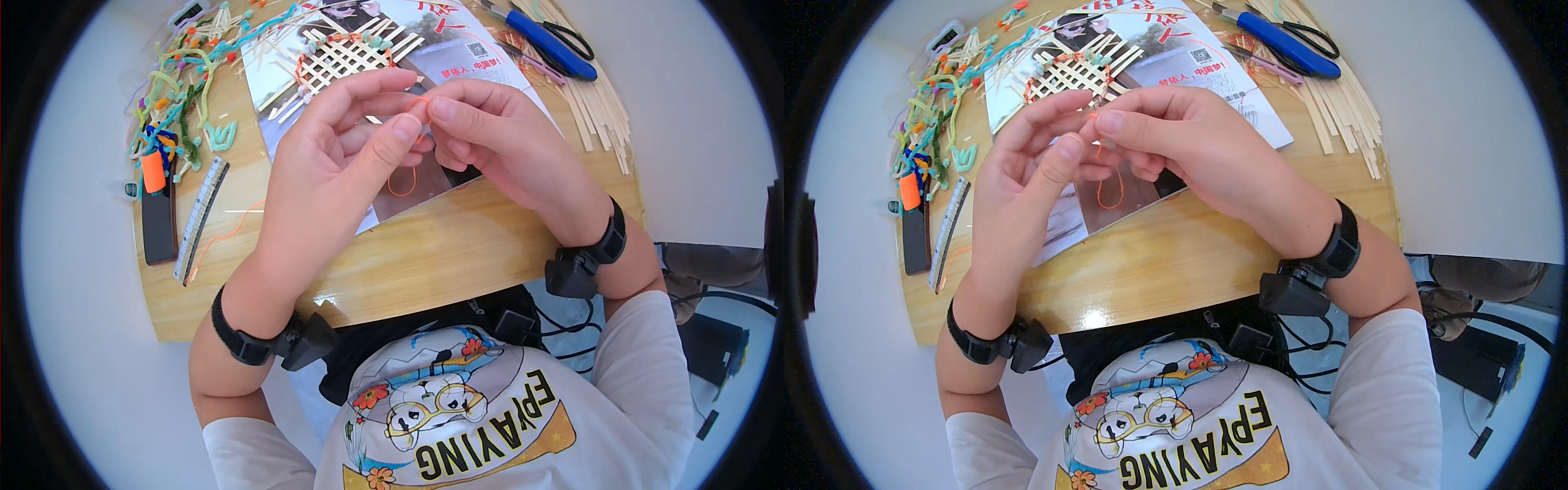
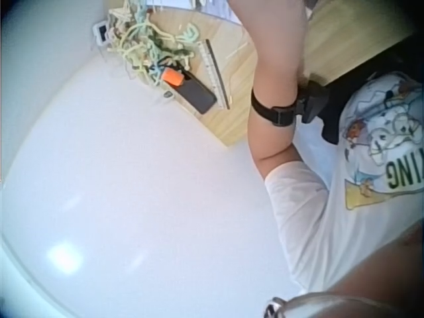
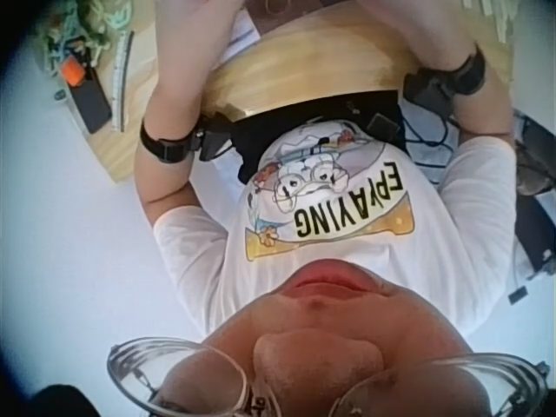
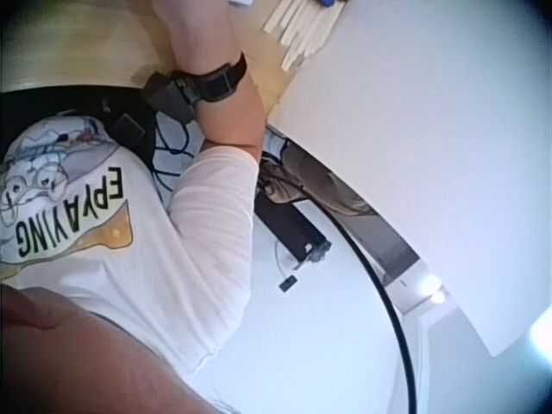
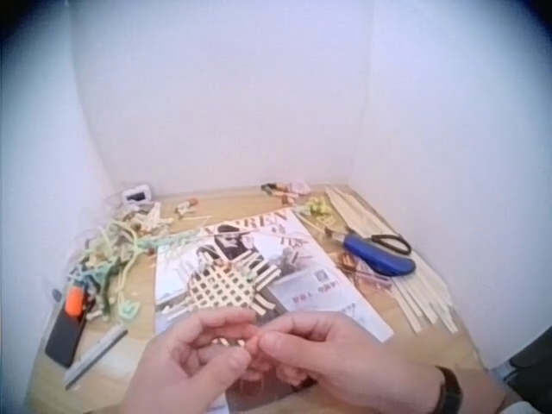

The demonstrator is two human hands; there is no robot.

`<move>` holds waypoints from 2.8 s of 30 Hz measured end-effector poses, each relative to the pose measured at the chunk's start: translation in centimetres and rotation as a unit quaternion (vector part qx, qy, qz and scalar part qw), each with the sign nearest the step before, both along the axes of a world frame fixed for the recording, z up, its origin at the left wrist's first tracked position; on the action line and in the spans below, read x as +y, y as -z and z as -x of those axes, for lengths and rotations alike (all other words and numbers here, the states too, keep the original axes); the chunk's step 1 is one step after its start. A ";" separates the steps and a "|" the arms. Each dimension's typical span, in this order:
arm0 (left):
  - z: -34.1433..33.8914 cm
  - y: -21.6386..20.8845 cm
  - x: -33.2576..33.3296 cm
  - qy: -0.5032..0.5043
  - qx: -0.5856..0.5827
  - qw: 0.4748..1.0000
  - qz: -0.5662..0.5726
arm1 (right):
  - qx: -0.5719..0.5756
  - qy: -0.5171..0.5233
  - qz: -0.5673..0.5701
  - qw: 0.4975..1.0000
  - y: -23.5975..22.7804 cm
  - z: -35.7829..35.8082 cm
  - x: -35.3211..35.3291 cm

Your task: Weave thin wooden or bamboo strips together using red thread and decorative beads to create a circular frame.

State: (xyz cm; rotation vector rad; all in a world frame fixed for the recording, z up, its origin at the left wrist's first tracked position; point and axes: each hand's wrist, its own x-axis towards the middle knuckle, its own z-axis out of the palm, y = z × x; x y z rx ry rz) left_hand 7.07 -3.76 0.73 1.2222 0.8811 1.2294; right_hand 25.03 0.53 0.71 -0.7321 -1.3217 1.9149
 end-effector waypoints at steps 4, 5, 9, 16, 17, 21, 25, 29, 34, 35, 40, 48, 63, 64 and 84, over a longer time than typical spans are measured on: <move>0.2 1.3 0.1 -0.069 0.164 0.960 -0.216 | 0.031 -0.011 0.022 0.999 0.3 0.2 -0.1; 0.3 1.3 0.1 -0.067 0.163 0.960 -0.217 | 0.038 -0.021 0.039 0.998 0.2 0.2 -0.1; 0.3 1.1 0.2 -0.126 0.253 0.903 -0.325 | 0.080 -0.035 0.092 0.992 0.3 0.3 -0.4; 0.8 1.1 1.0 -0.124 0.309 0.837 -0.433 | 0.123 -0.074 0.130 0.981 0.7 0.3 -0.7; 0.8 1.1 1.0 -0.123 0.309 0.838 -0.433 | 0.128 -0.076 0.131 0.980 0.7 0.3 -0.7; 0.7 0.8 0.6 -0.146 0.312 0.826 -0.447 | 0.141 -0.085 0.124 0.978 0.8 0.4 -0.6; 0.6 0.6 0.2 -0.167 0.315 0.819 -0.449 | 0.134 -0.089 0.127 0.979 0.7 0.5 -0.9; 0.6 0.5 0.1 -0.170 0.333 0.810 -0.451 | 0.087 -0.065 0.098 0.989 0.3 0.6 -1.2; 0.5 0.4 0.1 -0.158 0.300 0.828 -0.446 | 0.115 -0.066 0.110 0.985 0.5 0.4 -1.1; 0.4 0.4 0.1 -0.158 0.300 0.828 -0.446 | 0.116 -0.067 0.103 0.986 0.6 0.5 -1.1; -0.2 0.2 -0.7 -0.107 0.134 0.961 -0.218 | 0.060 -0.024 -0.008 0.998 0.0 0.2 -1.1; -0.4 -0.5 -1.0 -0.098 0.069 0.985 -0.122 | -0.017 0.036 -0.156 0.987 -1.0 0.1 -1.6; -0.2 -0.9 -1.0 -0.135 0.193 0.954 -0.187 | -0.147 0.085 -0.366 0.915 -0.9 -0.5 -1.5; -0.3 -0.9 -0.9 -0.137 0.207 0.949 -0.195 | -0.147 0.085 -0.365 0.915 -0.9 -0.5 -1.5; -0.4 -1.5 -1.1 -0.095 0.121 0.987 -0.053 | -0.151 0.111 -0.409 0.893 -1.1 -0.5 -1.7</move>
